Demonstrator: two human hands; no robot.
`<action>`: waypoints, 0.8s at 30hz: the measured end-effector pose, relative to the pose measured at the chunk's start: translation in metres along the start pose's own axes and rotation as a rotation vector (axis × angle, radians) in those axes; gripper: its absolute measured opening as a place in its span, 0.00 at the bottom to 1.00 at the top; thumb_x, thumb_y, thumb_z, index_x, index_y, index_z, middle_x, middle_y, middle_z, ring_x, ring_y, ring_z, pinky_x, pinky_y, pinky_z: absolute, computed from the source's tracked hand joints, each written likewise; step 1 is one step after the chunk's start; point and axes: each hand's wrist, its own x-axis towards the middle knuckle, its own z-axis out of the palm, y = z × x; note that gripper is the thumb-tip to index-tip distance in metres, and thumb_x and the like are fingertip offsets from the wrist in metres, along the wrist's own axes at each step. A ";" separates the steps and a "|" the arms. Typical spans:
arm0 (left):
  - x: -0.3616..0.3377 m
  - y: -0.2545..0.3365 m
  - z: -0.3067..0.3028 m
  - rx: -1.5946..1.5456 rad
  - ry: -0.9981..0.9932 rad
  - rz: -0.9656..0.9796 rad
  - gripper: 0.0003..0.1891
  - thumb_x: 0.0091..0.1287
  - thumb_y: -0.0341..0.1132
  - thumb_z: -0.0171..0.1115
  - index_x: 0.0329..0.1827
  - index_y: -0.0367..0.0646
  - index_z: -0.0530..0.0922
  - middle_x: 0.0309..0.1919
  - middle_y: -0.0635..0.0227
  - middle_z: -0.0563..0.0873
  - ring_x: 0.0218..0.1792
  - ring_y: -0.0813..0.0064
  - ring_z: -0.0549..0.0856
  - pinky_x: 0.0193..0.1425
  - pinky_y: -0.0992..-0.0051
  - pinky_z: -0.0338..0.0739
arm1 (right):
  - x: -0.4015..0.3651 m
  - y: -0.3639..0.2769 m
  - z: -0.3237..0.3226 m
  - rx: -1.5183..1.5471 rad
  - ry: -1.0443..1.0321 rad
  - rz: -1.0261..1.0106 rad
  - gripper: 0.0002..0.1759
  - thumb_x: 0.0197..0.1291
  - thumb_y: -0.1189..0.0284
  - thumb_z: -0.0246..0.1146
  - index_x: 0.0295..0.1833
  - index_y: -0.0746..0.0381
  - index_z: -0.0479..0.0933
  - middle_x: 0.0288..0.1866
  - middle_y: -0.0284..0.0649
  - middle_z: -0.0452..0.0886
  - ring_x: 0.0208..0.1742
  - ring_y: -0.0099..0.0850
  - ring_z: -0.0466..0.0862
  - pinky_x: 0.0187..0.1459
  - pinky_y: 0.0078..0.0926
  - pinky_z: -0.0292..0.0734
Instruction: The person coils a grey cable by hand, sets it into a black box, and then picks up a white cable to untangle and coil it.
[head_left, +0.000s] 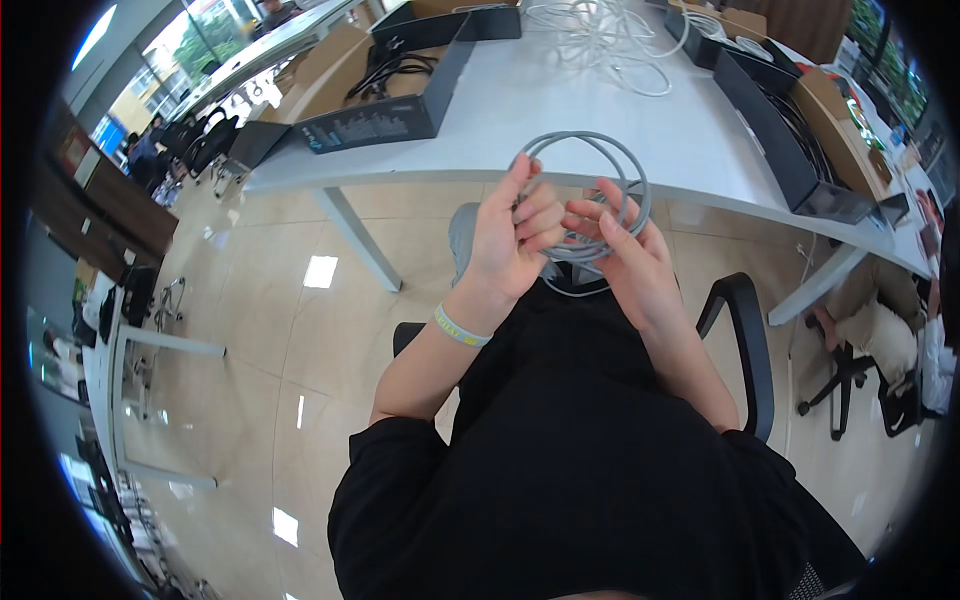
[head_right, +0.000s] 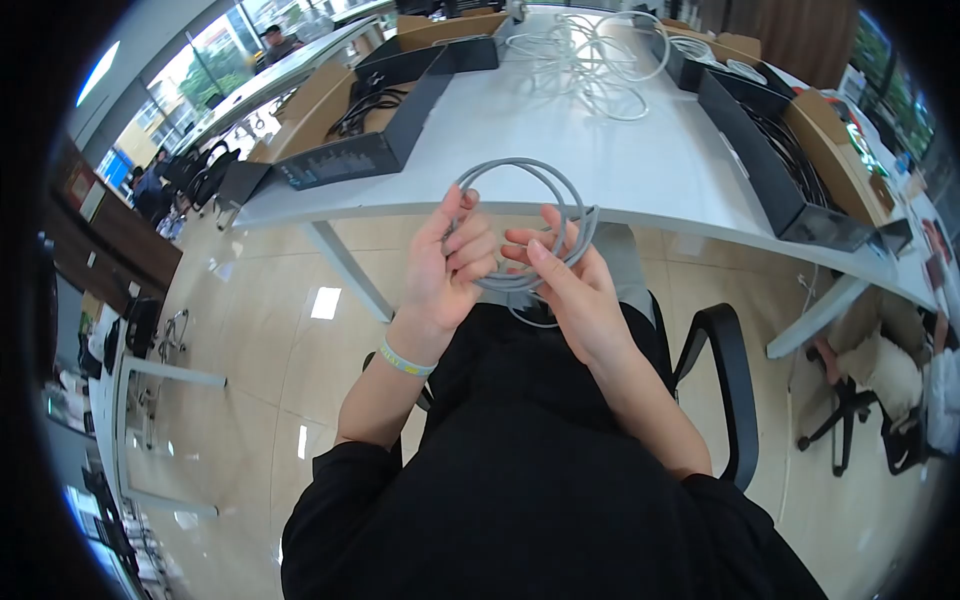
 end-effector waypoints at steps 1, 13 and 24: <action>0.003 -0.001 0.001 0.077 -0.046 -0.109 0.11 0.70 0.42 0.42 0.37 0.45 0.70 0.13 0.80 0.57 0.12 0.88 0.54 0.13 0.88 0.49 | 0.000 -0.003 -0.002 -0.004 0.015 -0.010 0.26 0.62 0.71 0.53 0.64 0.64 0.56 0.53 0.45 0.72 0.53 0.33 0.74 0.49 0.30 0.70; 0.031 -0.030 -0.011 1.144 -0.127 -0.069 0.14 0.65 0.35 0.53 0.51 0.41 0.71 0.17 0.78 0.68 0.13 0.90 0.67 0.13 0.86 0.59 | -0.003 -0.009 -0.048 0.013 -0.027 0.023 0.20 0.67 0.60 0.43 0.32 0.64 0.70 0.12 0.29 0.61 0.12 0.16 0.56 0.16 0.18 0.55; 0.044 -0.063 -0.031 1.169 -0.683 0.181 0.30 0.55 0.29 0.54 0.64 0.42 0.59 0.53 0.55 0.70 0.53 0.61 0.70 0.59 0.67 0.61 | -0.014 -0.016 -0.058 -0.015 -1.116 0.184 0.34 0.63 0.50 0.44 0.33 0.73 0.79 0.08 0.31 0.63 0.08 0.21 0.63 0.11 0.20 0.55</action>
